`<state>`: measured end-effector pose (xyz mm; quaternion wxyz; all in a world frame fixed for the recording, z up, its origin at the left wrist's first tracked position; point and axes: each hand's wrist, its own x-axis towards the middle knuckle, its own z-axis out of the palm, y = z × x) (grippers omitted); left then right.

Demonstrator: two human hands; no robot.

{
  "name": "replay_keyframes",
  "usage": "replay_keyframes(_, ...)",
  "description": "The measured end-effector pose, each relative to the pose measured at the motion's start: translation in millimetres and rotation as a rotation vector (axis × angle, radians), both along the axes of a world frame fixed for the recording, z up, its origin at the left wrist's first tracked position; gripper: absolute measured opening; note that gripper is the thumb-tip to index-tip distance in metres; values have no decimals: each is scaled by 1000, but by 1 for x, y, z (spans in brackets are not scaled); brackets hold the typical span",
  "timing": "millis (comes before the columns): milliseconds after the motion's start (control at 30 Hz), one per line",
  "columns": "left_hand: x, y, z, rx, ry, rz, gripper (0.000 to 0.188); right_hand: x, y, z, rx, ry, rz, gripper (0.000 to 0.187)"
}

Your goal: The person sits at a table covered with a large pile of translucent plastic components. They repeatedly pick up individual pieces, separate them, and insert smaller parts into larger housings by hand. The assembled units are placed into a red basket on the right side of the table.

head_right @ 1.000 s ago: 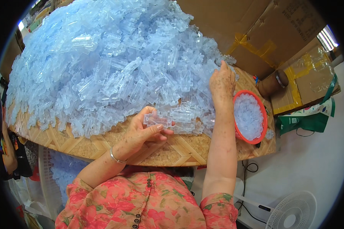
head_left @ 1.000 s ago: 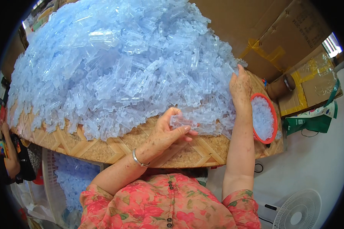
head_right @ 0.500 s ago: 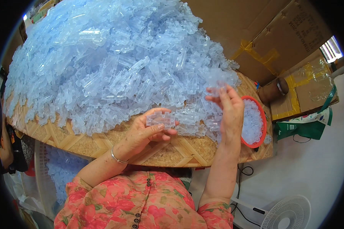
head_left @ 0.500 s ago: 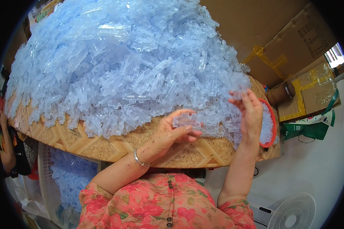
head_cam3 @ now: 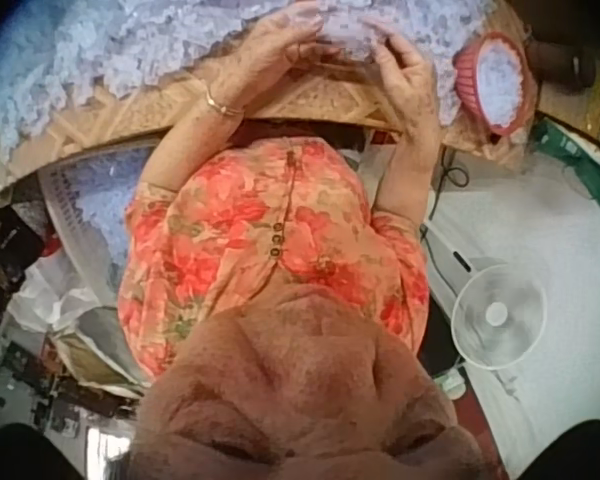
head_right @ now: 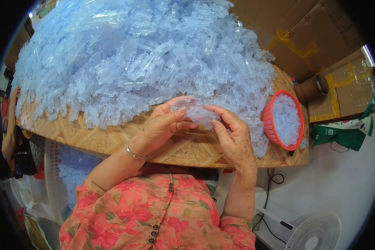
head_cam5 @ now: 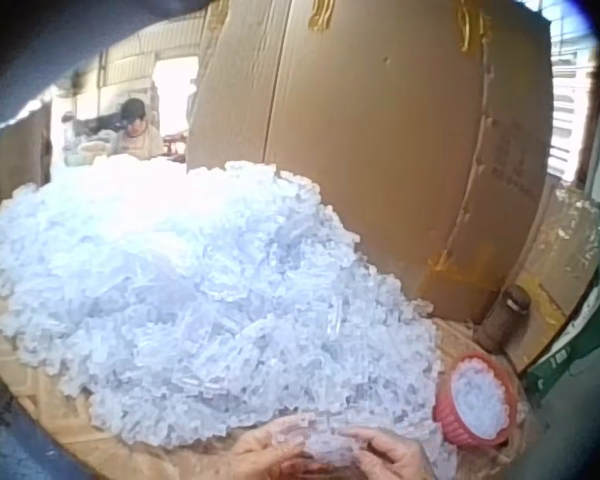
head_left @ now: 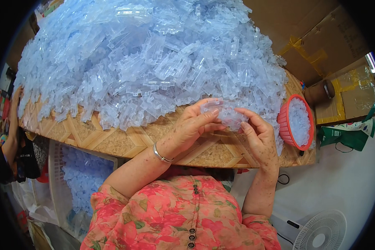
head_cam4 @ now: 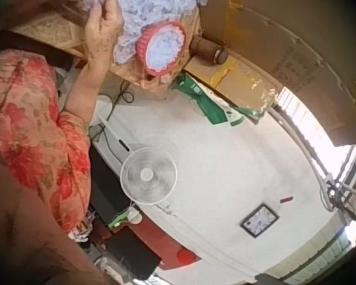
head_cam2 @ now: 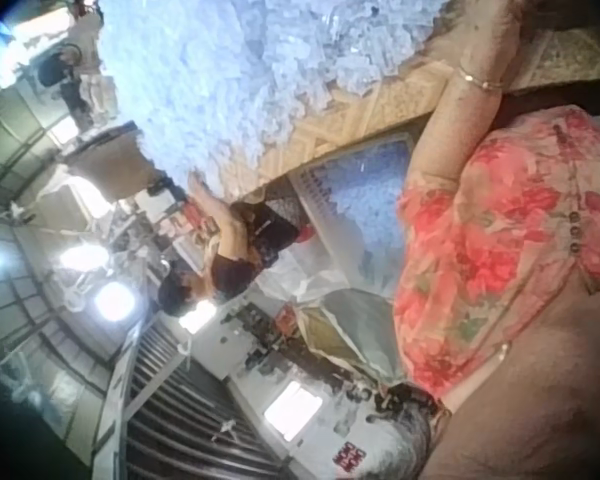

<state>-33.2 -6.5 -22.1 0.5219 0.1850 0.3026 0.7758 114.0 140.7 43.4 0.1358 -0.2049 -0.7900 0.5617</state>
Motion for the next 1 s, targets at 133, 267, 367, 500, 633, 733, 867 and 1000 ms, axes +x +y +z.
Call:
replay_keyframes(133,-1,0,2,-67,28,-22,45,-4,1,-15,126,21,-138,34)
replay_keyframes(267,1,1,-2,-56,50,-7,44,-14,-13,-20,377,27,-208,49)
replay_keyframes(367,3,3,-5,-33,55,-3,45,-18,-20,-24,551,84,-201,64)
replay_keyframes(500,2,0,0,-5,18,-32,45,-18,-21,-26,690,82,-183,76)
replay_keyframes(633,-1,-1,3,-35,34,-19,42,-15,-22,-10,570,26,-189,67)
replay_keyframes(733,-1,0,-2,-46,62,37,41,-7,-15,-14,502,-6,-201,49)
replay_keyframes(867,-2,2,-5,-29,50,48,41,-4,-23,-19,264,-23,-241,25)
replay_keyframes(1000,-1,2,-5,-35,28,74,42,-5,-28,-25,61,-28,-230,14)
